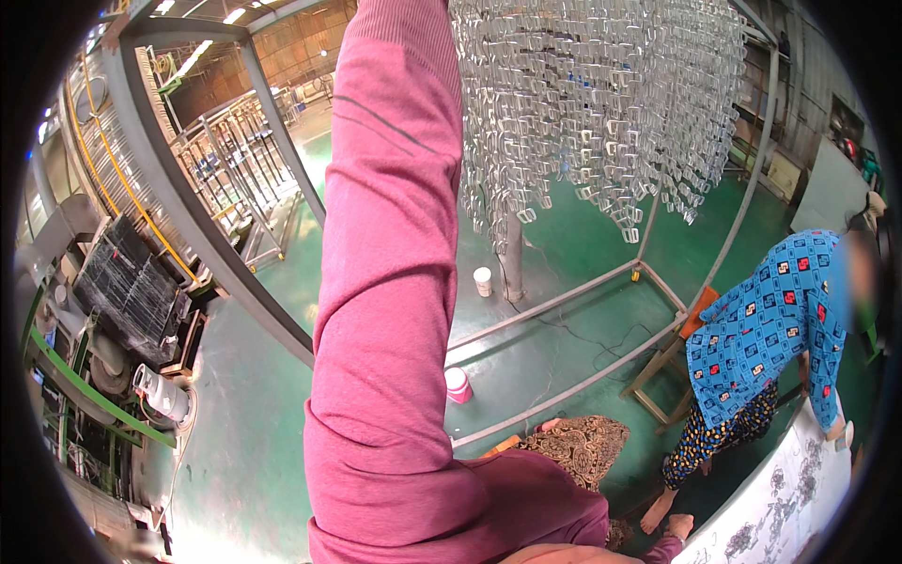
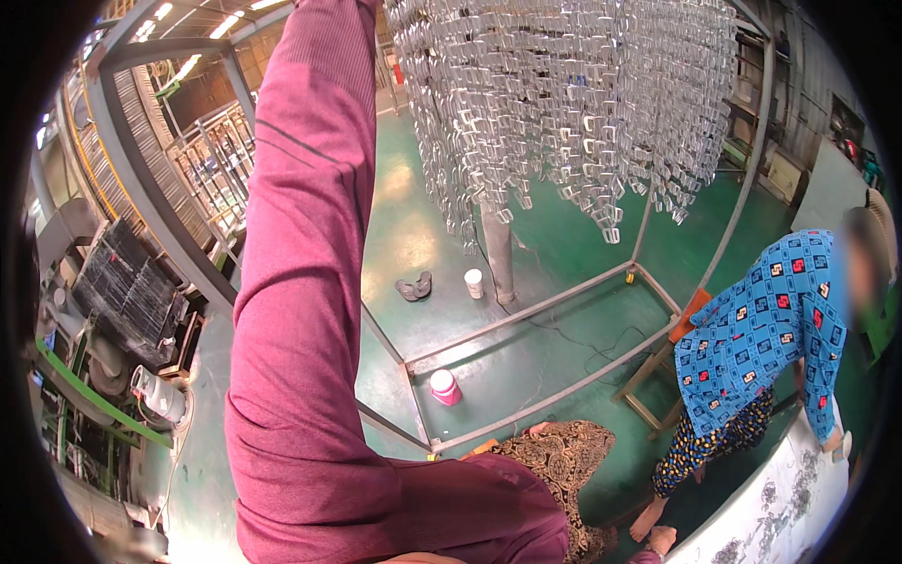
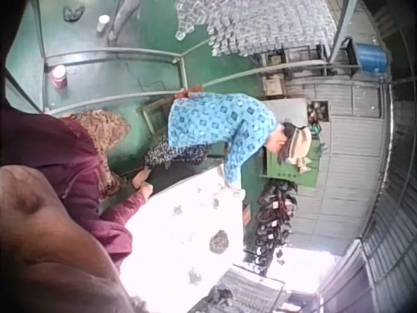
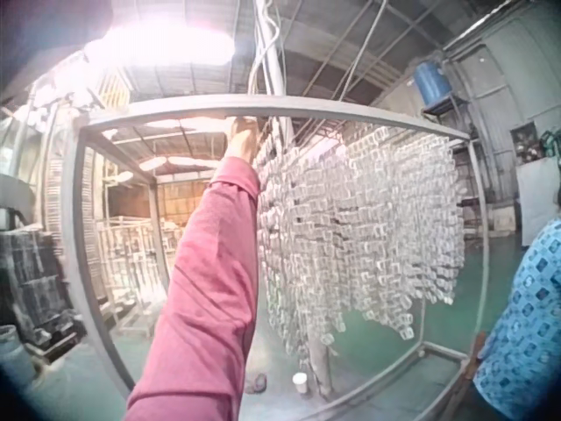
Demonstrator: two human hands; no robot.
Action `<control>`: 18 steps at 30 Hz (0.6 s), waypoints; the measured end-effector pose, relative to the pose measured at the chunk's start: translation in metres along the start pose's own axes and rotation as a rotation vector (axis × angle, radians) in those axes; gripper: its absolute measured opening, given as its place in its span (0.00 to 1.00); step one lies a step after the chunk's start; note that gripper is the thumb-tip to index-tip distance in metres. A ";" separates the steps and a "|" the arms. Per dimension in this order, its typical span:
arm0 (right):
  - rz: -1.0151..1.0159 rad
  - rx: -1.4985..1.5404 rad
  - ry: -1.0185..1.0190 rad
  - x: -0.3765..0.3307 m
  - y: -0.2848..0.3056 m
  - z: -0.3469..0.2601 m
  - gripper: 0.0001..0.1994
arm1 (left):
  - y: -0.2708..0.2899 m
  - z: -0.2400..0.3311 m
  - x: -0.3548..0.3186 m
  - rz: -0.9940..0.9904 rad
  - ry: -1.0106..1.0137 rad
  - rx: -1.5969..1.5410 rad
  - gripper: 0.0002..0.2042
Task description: The person sits at a table and repeatedly picks up small metal clips and fasteners, then links them together by hand. They occasionally reach up to hang the assembled chain onto a nearby metal rack. Two other people at the table perform similar assembly work.
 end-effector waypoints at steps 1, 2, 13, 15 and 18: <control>0.029 0.027 -0.047 0.001 -0.002 0.006 0.08 | 0.002 0.001 -0.004 0.000 0.006 -0.013 0.10; 0.045 0.019 -0.040 0.003 -0.004 0.007 0.08 | 0.004 0.004 -0.007 -0.004 0.011 -0.030 0.10; 0.135 0.024 -0.067 -0.040 0.008 -0.015 0.13 | 0.044 0.026 -0.109 -0.025 0.133 -0.117 0.11; 0.061 0.060 -0.096 -0.040 -0.001 -0.009 0.12 | 0.052 0.029 -0.124 -0.020 0.145 -0.126 0.11; -0.020 0.131 -0.138 -0.036 0.002 -0.019 0.12 | 0.055 0.031 -0.144 -0.020 0.153 -0.163 0.12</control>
Point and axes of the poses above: each hand's wrist, its own x-axis towards the middle knuckle, its own y-axis out of the back of the hand, z = x × y, the point moved 10 cm from there along x, towards the middle knuckle, and after that the axes turned 3 degrees about -z, right-handed, at the moved point
